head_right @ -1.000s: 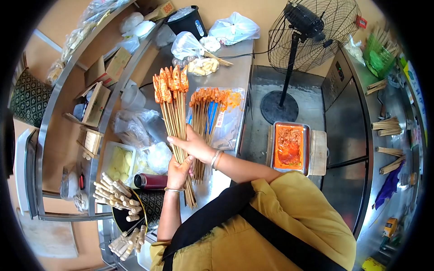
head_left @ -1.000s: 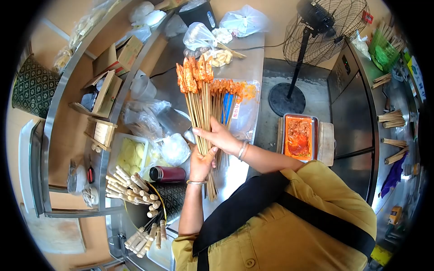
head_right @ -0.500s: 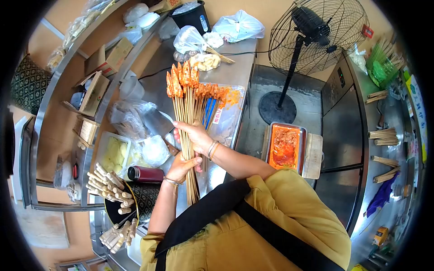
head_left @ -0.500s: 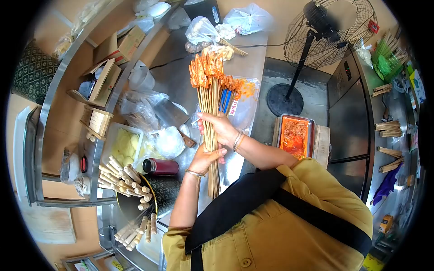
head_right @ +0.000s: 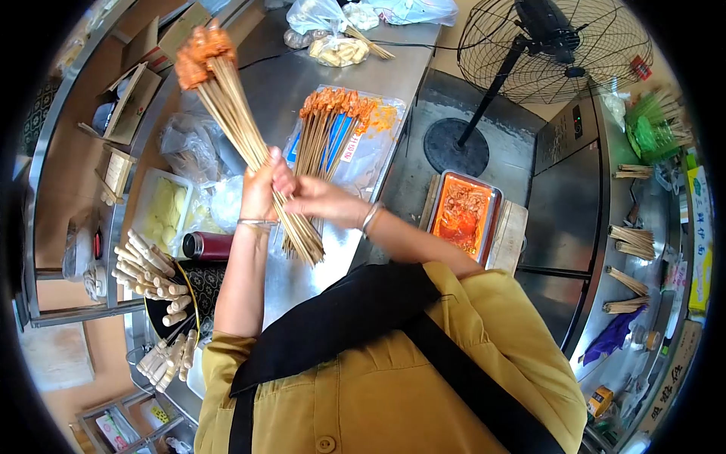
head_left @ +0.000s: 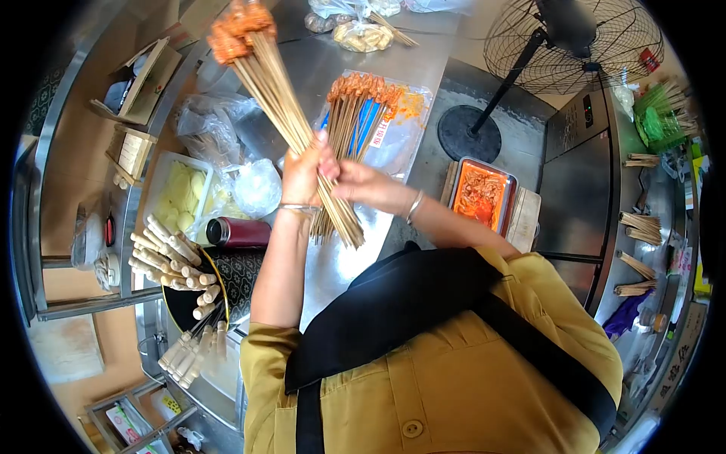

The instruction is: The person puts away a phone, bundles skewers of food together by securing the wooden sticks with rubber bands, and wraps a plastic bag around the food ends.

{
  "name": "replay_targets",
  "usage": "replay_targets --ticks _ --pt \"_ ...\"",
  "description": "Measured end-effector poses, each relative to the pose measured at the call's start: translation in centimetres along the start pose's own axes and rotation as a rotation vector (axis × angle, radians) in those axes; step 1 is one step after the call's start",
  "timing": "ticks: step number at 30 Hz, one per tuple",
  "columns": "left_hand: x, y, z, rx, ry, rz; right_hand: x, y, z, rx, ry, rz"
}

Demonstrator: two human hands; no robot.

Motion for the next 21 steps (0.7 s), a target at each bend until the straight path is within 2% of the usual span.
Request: replay_targets --ticks 3,5,10,12,13,16,20,21 --pt "-0.3 -0.2 1.1 -0.016 0.036 -0.088 -1.3 0.3 -1.1 -0.02 -0.023 -0.16" --pt "-0.4 -0.5 1.3 -0.02 0.025 -0.131 -1.0 0.8 -1.5 -0.191 -0.003 -0.075" --pt "-0.5 -1.7 0.5 -0.043 0.007 -0.086 1.5 3.1 -0.7 -0.196 -0.05 -0.158" --pt "-0.6 -1.7 -0.1 -0.131 0.009 -0.024 1.6 2.7 0.1 0.103 -0.056 -0.479" --pt "-0.3 -1.8 -0.2 -0.14 -0.018 -0.028 1.4 1.5 0.2 0.046 0.031 -0.503" --pt "-0.8 -1.8 -0.8 -0.245 0.0 0.104 2.0 2.8 1.8 0.067 -0.007 -0.445" --pt "-0.2 -2.6 -1.6 -0.189 0.001 0.127 3.1 5.1 1.7 0.083 -0.015 -0.469" --pt "-0.3 -3.0 -2.0 -0.166 0.031 0.143 4.2 6.7 1.6 0.142 0.023 -0.569"
Point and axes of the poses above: each hand's wrist, its own z-axis towards the middle knuckle, its own x-axis out of the back of the hand, y = z × x, the point moved 3 cm from there along z, towards the middle knuckle, and after that the axes turned 2 degrees about x, right-handed, at the moved point
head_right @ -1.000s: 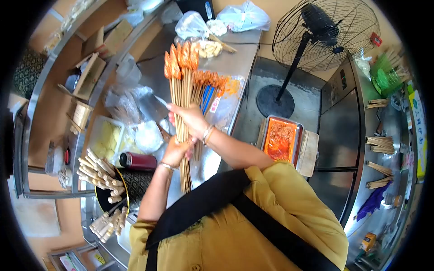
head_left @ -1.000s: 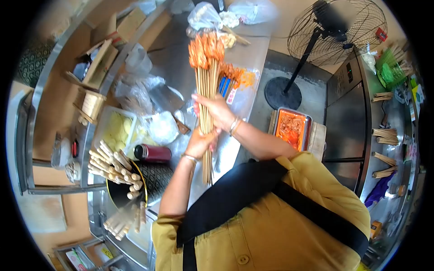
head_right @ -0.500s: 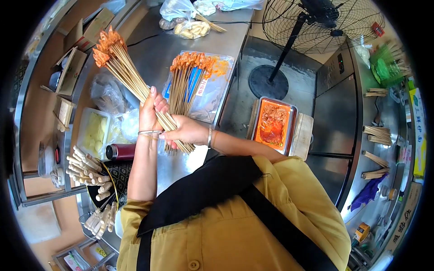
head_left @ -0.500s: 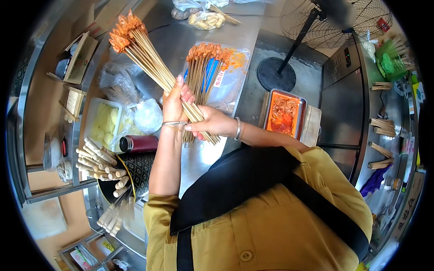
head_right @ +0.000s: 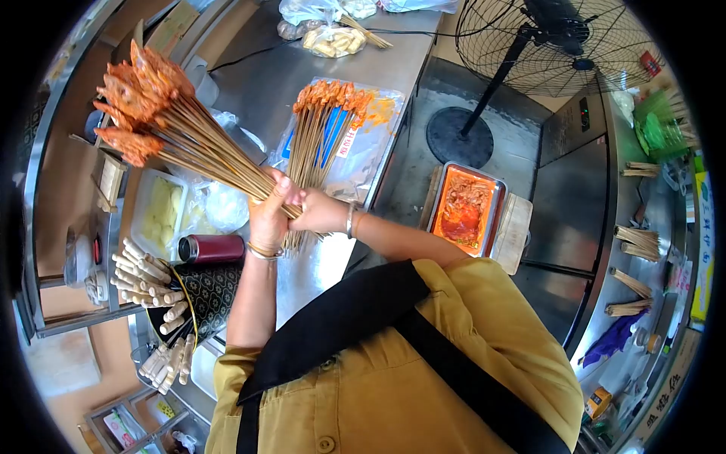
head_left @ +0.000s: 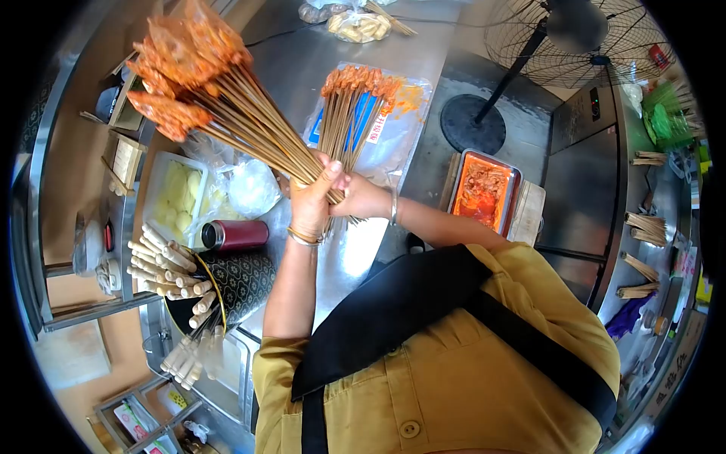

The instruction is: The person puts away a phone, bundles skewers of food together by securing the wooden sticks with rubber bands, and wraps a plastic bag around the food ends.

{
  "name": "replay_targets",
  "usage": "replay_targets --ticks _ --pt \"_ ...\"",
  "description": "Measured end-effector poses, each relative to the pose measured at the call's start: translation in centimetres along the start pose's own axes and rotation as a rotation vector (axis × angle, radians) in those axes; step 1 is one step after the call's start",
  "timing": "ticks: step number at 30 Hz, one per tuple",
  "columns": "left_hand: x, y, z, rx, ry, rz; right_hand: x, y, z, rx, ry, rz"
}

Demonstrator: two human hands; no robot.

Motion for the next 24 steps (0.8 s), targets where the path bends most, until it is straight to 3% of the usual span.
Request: replay_targets --ticks 3,5,7,14,21,24 --pt "1.2 -3.0 -0.8 0.045 -0.014 0.135 0.0 -0.4 -1.4 0.091 0.062 0.091" --pt "2.6 -5.6 -1.5 0.112 -0.058 0.339 0.4 2.0 -2.7 -0.012 0.07 -0.18" --pt "2.3 -5.7 -1.6 0.099 -0.09 0.34 0.6 0.7 -2.8 0.121 0.118 -0.206" --pt "1.7 -5.2 -2.0 0.133 -0.074 0.296 0.3 1.8 -3.2 0.088 0.148 -0.199" --pt "1.3 -5.4 -1.5 0.127 -0.048 0.251 -0.3 3.0 -3.5 0.012 0.138 0.058" --pt "0.5 -4.8 -1.8 0.142 -0.016 0.269 -0.9 -0.1 -4.0 0.143 0.207 0.042"
Point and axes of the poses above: each hand's wrist, its own z-axis towards the middle knuckle, its own x-axis out of the back of the hand, y = z × x, the point moved 3 cm from there along z, towards the middle knuckle, and after that the axes turned 2 degrees about x, right-handed, at the moved point
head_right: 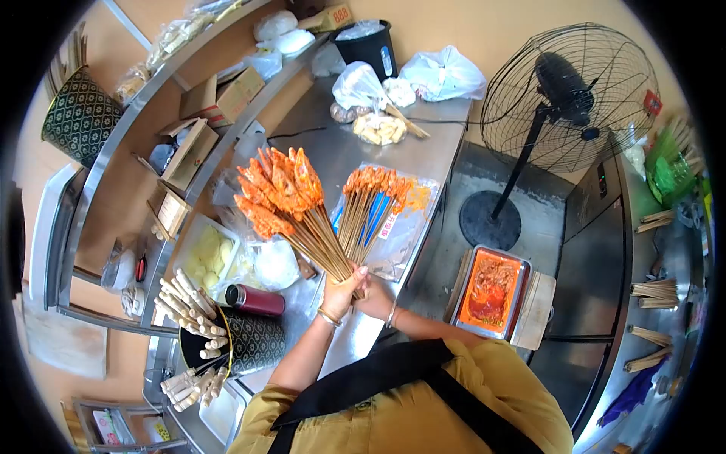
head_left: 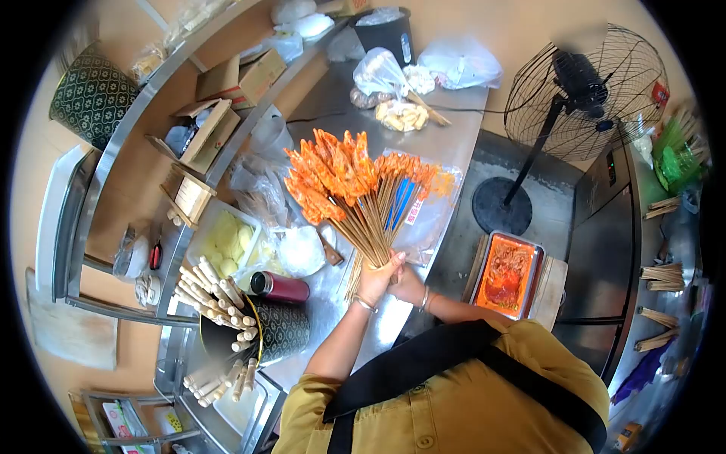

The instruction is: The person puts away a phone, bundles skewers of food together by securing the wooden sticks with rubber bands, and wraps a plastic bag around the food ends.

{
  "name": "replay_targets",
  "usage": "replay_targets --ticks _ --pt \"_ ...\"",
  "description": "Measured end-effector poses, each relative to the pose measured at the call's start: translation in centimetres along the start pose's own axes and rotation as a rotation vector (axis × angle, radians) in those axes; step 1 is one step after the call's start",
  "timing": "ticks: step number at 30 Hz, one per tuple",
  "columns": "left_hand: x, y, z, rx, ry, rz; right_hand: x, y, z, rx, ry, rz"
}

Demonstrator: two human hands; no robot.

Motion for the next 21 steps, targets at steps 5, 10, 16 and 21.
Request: replay_targets --ticks 5,10,16,21 --pt "-1.6 1.6 -1.4 0.017 -0.038 -0.19 -0.3 -1.3 -2.9 -0.179 0.031 0.008" --pt "-3.2 6.7 -4.0 -0.054 -0.349 -0.409 -1.8 -9.7 -5.3 -0.273 0.07 0.025" --pt "-5.1 6.5 -6.8 -0.003 -0.435 -0.535 -3.0 -11.9 -8.9 -0.407 0.077 0.054" --pt "-7.0 5.8 -8.0 0.013 -0.435 -0.571 -2.9 -13.1 -13.3 -0.267 0.198 0.363"
Point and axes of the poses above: each hand's wrist, its own z-axis towards the middle knuckle, its own x-axis out of the back of the hand, y = z × x, the point moved 3 cm from there along z, towards the middle knuckle, and after that the axes turned 2 degrees about x, right-handed, at the moved point
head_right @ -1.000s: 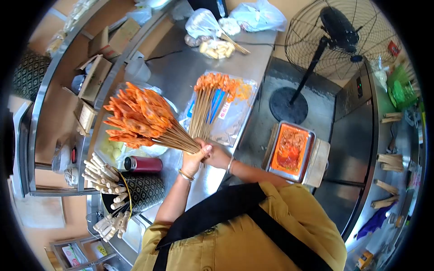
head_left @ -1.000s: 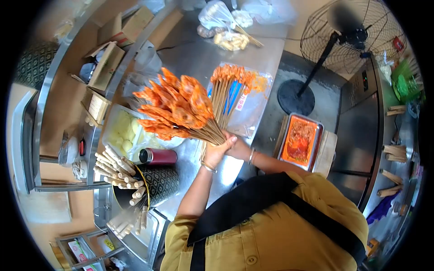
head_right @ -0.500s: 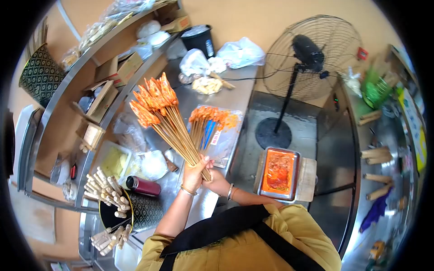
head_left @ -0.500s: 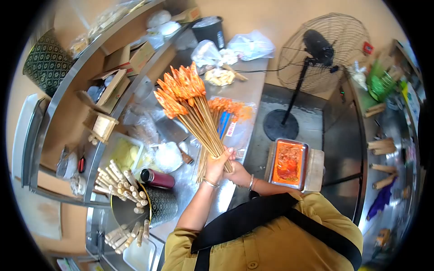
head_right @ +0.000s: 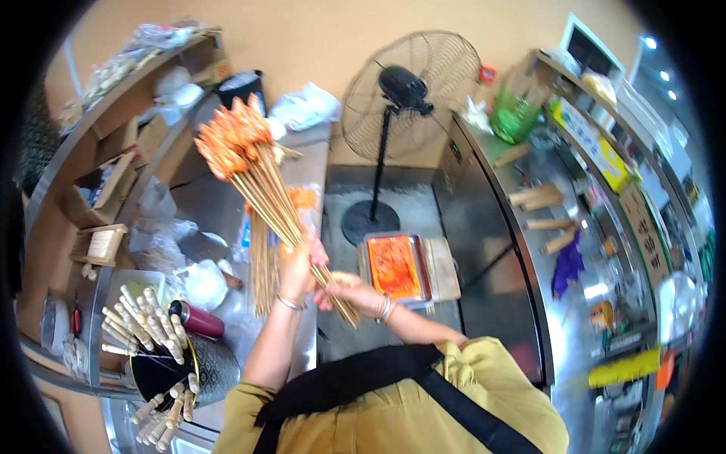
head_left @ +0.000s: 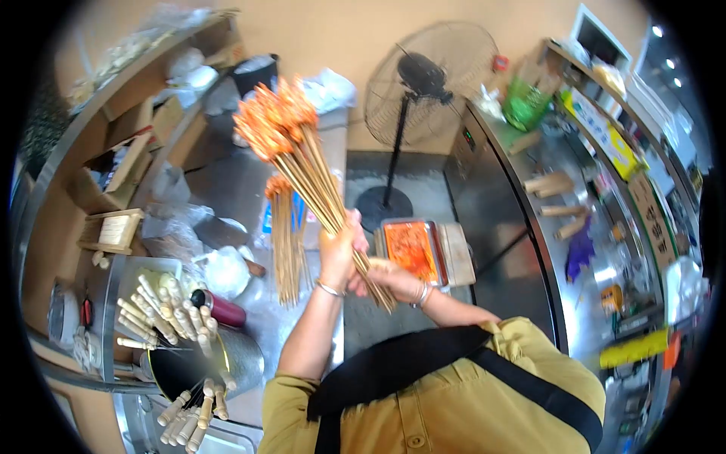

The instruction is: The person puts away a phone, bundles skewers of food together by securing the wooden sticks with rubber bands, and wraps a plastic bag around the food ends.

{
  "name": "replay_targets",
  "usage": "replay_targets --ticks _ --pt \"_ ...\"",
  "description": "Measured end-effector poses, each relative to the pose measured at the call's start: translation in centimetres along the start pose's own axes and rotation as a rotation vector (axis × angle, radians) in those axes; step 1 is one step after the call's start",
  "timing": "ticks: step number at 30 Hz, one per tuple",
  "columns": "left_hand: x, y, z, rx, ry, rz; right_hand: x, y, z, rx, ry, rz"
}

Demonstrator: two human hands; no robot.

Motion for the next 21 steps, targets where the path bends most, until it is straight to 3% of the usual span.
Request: replay_targets --ticks 1,3,5,7,9,11,14,18,19,20,21 --pt "-1.0 0.7 -0.2 -0.029 -0.024 -0.006 1.6 0.5 -1.0 0.02 -0.021 0.078" --pt "-1.6 0.9 -0.1 -0.08 -0.059 0.03 4.9 2.6 -3.3 0.039 0.349 0.25" --pt "-1.9 0.1 -0.1 -0.028 -0.099 -0.024 4.3 3.8 -5.3 -0.016 0.501 0.667" --pt "-2.5 -1.0 -0.5 -0.041 -0.069 -0.009 3.8 4.6 -5.1 -0.043 0.535 0.841" --pt "-2.7 -1.7 -0.7 -0.026 -0.064 0.009 3.5 5.7 -4.5 -0.05 0.374 1.03" --pt "-3.3 -1.8 -1.1 -0.02 -0.077 0.028 3.9 5.8 -5.1 -0.036 0.382 0.99" --pt "-3.4 -2.9 -1.3 0.012 -0.063 -0.016 5.1 4.5 -6.1 -0.022 0.436 0.744" --pt "-4.7 -3.3 -2.2 0.011 -0.044 0.08 5.0 0.7 -8.8 0.293 0.458 -0.308" --pt "-4.8 -4.0 -2.3 0.022 -0.085 0.086 3.4 -1.3 -10.4 0.363 0.502 -0.719" --pt "-5.1 -4.7 -2.3 0.027 -0.116 0.095 1.4 -3.2 -11.7 0.4 0.532 -1.13" --pt "-6.9 -5.3 -3.5 0.039 -0.095 0.12 0.5 -3.8 -12.4 0.254 0.55 -1.192"
Point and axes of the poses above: each hand's wrist, its own z-axis towards the middle knuckle, its own x-axis out of the back of the hand, y = z × x, the point moved 3 cm from there along z, towards the middle knuckle, and after that the axes turned 2 degrees about x, right-handed, at the moved point
